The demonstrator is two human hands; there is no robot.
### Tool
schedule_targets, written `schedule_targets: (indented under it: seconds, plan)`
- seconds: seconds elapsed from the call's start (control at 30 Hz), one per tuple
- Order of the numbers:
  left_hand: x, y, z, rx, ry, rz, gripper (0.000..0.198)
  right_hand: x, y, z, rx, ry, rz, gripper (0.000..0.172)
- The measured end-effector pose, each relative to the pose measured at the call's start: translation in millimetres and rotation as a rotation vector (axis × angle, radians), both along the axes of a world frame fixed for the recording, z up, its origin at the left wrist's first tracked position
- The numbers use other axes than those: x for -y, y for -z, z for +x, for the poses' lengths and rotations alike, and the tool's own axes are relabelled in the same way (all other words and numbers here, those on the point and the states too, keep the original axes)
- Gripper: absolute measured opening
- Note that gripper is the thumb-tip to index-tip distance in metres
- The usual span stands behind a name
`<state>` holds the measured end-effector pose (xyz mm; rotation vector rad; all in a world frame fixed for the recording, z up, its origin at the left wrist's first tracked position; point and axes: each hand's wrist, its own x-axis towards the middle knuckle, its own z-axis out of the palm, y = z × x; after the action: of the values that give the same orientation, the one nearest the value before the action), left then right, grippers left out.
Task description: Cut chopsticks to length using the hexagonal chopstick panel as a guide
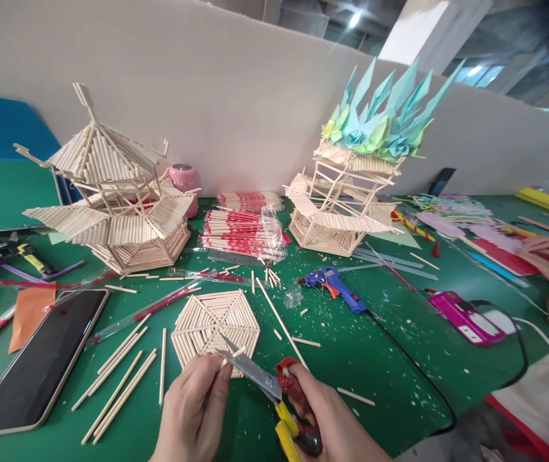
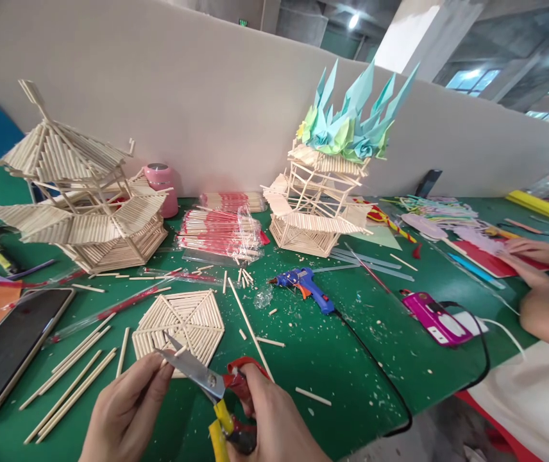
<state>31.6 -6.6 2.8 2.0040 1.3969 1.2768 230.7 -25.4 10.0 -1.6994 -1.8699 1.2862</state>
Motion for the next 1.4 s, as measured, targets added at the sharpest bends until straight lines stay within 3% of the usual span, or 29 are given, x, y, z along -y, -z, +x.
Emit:
schedule_targets:
  seconds: [0.27,0.37,0.5,0.63,0.73,0.87,0.97,1.07,1.13,1.2,1.4]
  plan:
    - [-8,-9.9,-11,0.236,0.266,-0.542,0.028,-2,-8.9,-2,-0.037,-0.058,0.011,0.048]
    - [-11,-10.4,-14,0.377,0.352,-0.712,0.032,0,-12.4,-1,-0.018,-0.037,0.053,0.042]
    - [-13,-10.2,-16,0.473,0.376,-0.801,0.030,-1,-17.2,2,0.001,-0.106,0.076,0.027]
    - [-12,-9.0,-12,0.435,0.343,-0.747,0.036,-3,-19.0,1,0.026,-0.115,0.044,0.025]
    - [-11,-8.3,-7,0.358,0.238,-0.624,0.035,-5,-17.6,-1,0.065,-0.102,0.004,0.024]
    - [-9,-8.5,-5,0.293,0.183,-0.534,0.029,-4,-15.2,-1,0.044,-0.070,-0.001,0.036]
    - [-11,-9.3,-9,0.397,0.280,-0.664,0.034,-1,-12.2,1,0.017,-0.059,0.019,0.042]
    - [-13,-9.8,-12,0.561,0.379,-0.885,0.033,3,-6.3,4,0.007,-0.049,-0.008,0.034]
    - [-14,-9.6,-12,0.596,0.394,-0.941,0.033,6,-2.1,6,0.005,-0.028,-0.030,0.032]
    - [-13,-9.0,-9,0.544,0.361,-0.876,0.036,7,0.3,6,0.013,-0.007,-0.020,0.033]
    - [-9,-6.6,-1,0.245,0.174,-0.387,0.024,5,-1.7,2,0.043,-0.014,0.004,0.038]
